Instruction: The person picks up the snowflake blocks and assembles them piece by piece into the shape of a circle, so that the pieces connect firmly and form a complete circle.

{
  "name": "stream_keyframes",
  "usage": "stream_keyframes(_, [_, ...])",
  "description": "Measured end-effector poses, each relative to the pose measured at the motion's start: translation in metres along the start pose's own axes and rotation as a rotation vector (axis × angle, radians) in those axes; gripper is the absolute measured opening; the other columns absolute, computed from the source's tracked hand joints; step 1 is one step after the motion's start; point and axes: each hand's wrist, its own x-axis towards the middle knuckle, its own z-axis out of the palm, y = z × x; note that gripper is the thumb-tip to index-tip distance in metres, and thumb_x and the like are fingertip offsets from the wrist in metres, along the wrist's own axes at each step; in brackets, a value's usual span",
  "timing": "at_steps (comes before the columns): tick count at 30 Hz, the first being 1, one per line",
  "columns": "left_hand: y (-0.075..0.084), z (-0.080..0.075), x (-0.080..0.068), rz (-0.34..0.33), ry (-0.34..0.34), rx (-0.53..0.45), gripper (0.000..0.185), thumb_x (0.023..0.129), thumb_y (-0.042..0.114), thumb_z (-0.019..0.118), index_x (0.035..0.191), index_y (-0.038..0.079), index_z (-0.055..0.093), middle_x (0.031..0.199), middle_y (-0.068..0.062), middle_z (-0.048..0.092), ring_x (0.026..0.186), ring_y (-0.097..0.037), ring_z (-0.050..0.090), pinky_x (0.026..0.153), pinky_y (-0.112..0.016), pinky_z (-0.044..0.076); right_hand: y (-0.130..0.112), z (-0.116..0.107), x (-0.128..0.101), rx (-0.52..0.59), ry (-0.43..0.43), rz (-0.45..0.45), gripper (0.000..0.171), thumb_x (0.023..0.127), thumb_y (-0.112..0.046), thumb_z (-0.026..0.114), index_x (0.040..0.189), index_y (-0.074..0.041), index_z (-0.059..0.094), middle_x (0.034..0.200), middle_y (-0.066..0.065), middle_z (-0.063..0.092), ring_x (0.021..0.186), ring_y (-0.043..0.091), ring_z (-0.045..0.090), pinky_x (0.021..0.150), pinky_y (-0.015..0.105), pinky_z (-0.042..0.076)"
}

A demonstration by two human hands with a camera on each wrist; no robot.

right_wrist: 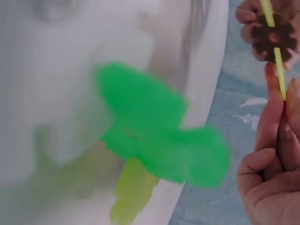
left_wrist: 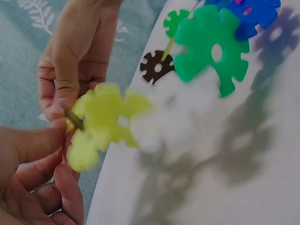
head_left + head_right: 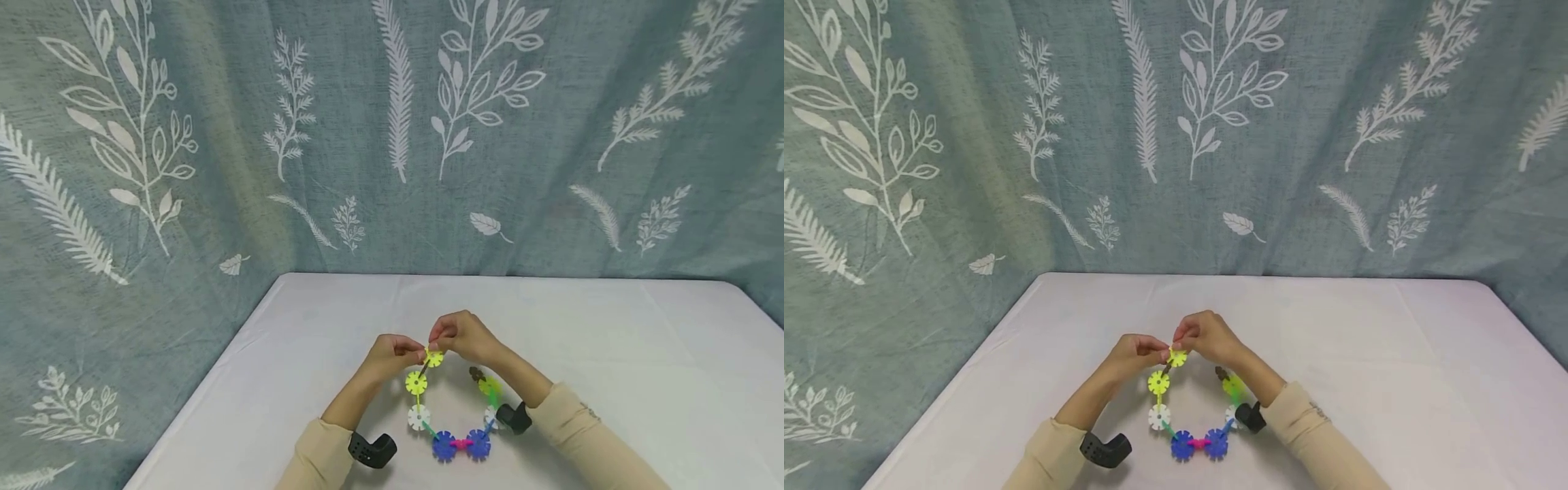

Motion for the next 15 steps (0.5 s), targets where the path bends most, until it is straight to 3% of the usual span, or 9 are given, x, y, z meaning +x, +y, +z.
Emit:
stream_keyframes(2, [-0.001,0.002,0.0,-0.009,0.011,0.009,0.019,0.083,0.005,0.063,0.091,-0.012,0.064,0.082,-0.019,0.068,0.072,-0.011,0.063,0.072,-0.024,0.048,-0.001,-0.005,-0.006,-0.058,0.0,-0.01,0.016,0.089,-0.009,0.058,0.088,0.005,0.065,0.079,0.015,0.068,0.066,0.016,0.064,0.068,0.039,0.053])
stream_keyframes(4, [-0.001,0.003,0.0,-0.004,0.016,0.015,0.018,0.083,0.004,0.062,0.088,-0.012,0.064,0.08,-0.02,0.068,0.071,-0.011,0.062,0.072,-0.023,0.048,-0.002,-0.011,-0.015,-0.17,0.011,0.038,0.022,0.091,-0.015,0.055,0.091,0.004,0.066,0.079,0.014,0.068,0.066,0.018,0.063,0.064,0.033,0.052])
stream_keyframes(7, [-0.001,0.004,0.0,-0.001,0.024,0.014,0.018,0.083,0.004,0.061,0.087,-0.013,0.063,0.08,-0.022,0.068,0.073,-0.015,0.063,0.072,-0.024,0.047,-0.003,-0.017,-0.03,-0.416,0.01,0.233,0.026,0.089,-0.03,0.059,0.087,-0.005,0.067,0.074,0.005,0.064,0.063,0.015,0.057,0.057,0.029,0.045])
stream_keyframes(10, [-0.003,0.005,0.001,-0.019,0.052,-0.003,0.016,0.082,0.002,0.059,0.087,-0.013,0.063,0.081,-0.022,0.068,0.076,-0.021,0.065,0.075,-0.028,0.049,-0.005,-0.015,-0.045,-0.574,-0.074,0.391,0.026,0.081,-0.039,0.066,0.085,-0.013,0.063,0.073,-0.003,0.059,0.064,0.013,0.052,0.056,0.031,0.04])
stream_keyframes(12, [-0.004,0.005,0.001,-0.04,0.075,-0.018,0.015,0.083,0.001,0.058,0.087,-0.013,0.063,0.081,-0.02,0.068,0.077,-0.024,0.066,0.076,-0.031,0.05,-0.005,-0.013,-0.051,-0.596,-0.125,0.393,0.022,0.08,-0.034,0.068,0.085,-0.014,0.06,0.075,-0.003,0.057,0.065,0.014,0.05,0.057,0.033,0.04])
stream_keyframes(15, [-0.007,0.006,0.002,-0.056,0.101,-0.039,0.014,0.083,-0.001,0.056,0.086,-0.012,0.062,0.082,-0.018,0.068,0.079,-0.027,0.066,0.078,-0.034,0.051,0.0,-0.013,-0.053,-0.533,-0.156,0.302,0.011,0.081,-0.02,0.065,0.084,-0.012,0.058,0.073,-0.002,0.056,0.063,0.013,0.047,0.055,0.03,0.038])
